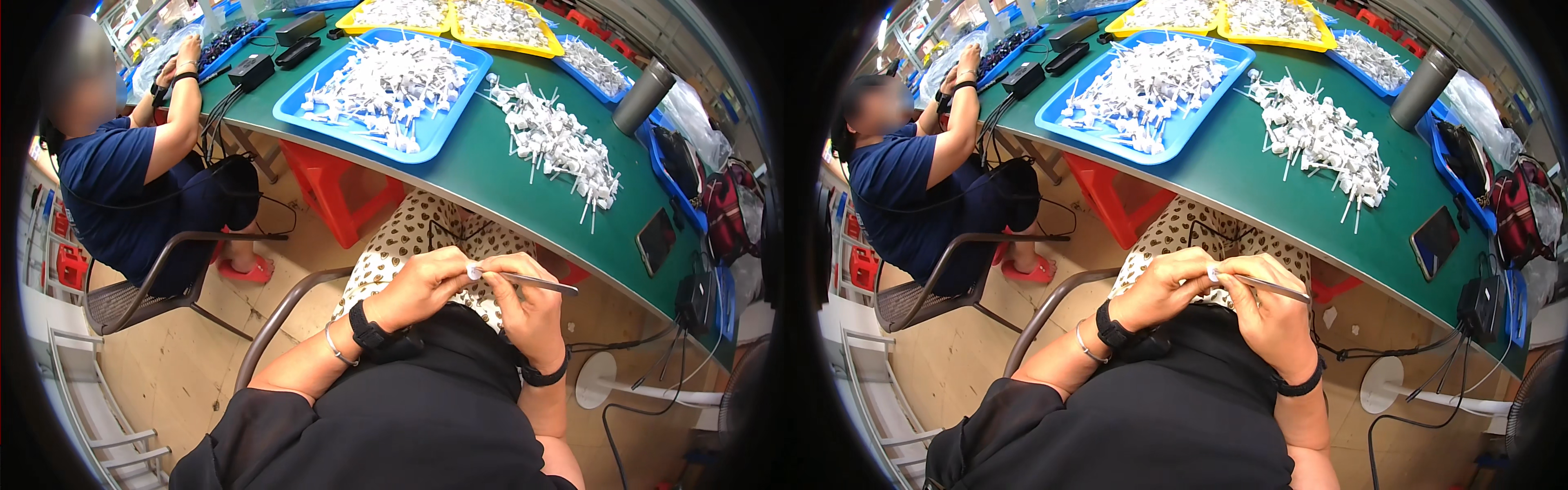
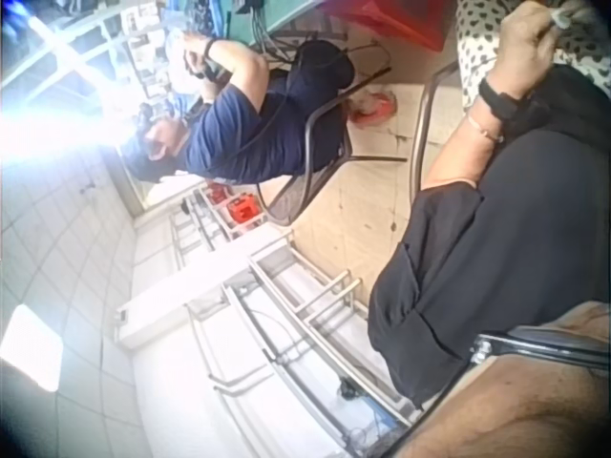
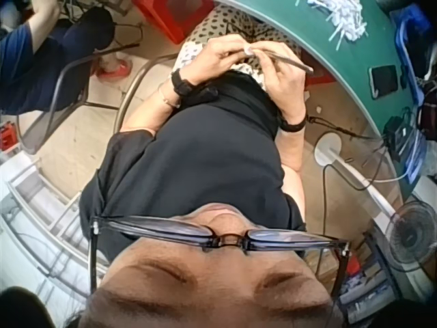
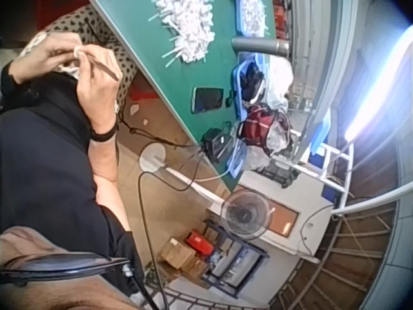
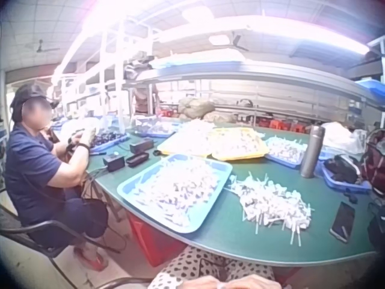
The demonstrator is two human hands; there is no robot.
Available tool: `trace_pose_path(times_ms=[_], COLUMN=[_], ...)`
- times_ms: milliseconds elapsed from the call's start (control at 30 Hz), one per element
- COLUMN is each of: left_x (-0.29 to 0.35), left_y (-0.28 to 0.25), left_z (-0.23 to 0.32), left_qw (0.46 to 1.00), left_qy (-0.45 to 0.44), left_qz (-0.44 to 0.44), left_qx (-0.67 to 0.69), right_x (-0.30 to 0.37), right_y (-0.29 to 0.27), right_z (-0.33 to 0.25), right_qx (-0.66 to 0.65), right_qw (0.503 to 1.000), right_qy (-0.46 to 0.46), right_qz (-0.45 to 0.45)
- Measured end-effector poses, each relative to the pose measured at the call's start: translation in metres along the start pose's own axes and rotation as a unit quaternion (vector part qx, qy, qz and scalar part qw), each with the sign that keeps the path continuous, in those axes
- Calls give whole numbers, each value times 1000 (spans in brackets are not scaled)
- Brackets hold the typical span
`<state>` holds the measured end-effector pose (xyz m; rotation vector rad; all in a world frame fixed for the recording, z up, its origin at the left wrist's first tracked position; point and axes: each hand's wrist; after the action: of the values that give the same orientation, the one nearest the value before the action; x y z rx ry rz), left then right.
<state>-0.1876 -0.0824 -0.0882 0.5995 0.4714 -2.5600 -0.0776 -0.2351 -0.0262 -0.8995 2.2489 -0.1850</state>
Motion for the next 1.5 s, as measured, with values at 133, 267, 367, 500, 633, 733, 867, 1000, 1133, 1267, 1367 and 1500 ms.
trace_pose_path(times_ms=[133, 267, 367, 500, 633, 733, 867, 1000, 1133, 1267, 1367, 1500], left_x=[-6, -7, -7, -7, -7, -8, -7, -13, -35, -88, -129, -150], left_y=[-4, -5, -4, -4, -4, -5, -3, -11, -32, -71, -123, -136], left_z=[12, 14, 11, 11, 12, 15, 11, 20, 22, 28, 30, -2], left_qw=[995, 990, 990, 989, 991, 991, 991, 995, 998, 966, 906, 764], left_qy=[-69, -93, -89, -89, -89, -97, -99, -82, -13, 107, -34, 100], left_qz=[-5, -8, -6, -3, -8, -14, 1, 7, 65, 207, 232, 262], left_qx=[71, 103, 111, 115, 96, 89, 93, 56, -7, -112, -351, -581], right_x=[8, 8, 9, 8, 7, 8, 9, 9, 7, 6, 5, 4], right_y=[4, 1, 2, 4, 3, 4, 4, 1, -3, -10, -14, -19], right_z=[6, 10, 11, 10, 10, 12, 12, 12, 10, 11, 9, 10], right_qx=[-169, -190, -202, -215, -210, -205, -210, -227, -228, -239, -241, -243], right_qw=[978, 973, 969, 964, 966, 967, 965, 959, 956, 950, 947, 944], right_qy=[95, 103, 115, 124, 121, 120, 126, 129, 128, 107, 96, 97], right_qz=[80, 81, 88, 95, 90, 88, 93, 107, 133, 169, 187, 203])
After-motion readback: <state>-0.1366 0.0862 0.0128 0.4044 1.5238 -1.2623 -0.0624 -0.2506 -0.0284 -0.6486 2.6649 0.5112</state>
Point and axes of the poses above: each hand's wrist, its own x-axis away from the middle knuckle, its own y-axis out of the palm, z = x × y, and after that the axes turned 8 degrees about z, right-handed
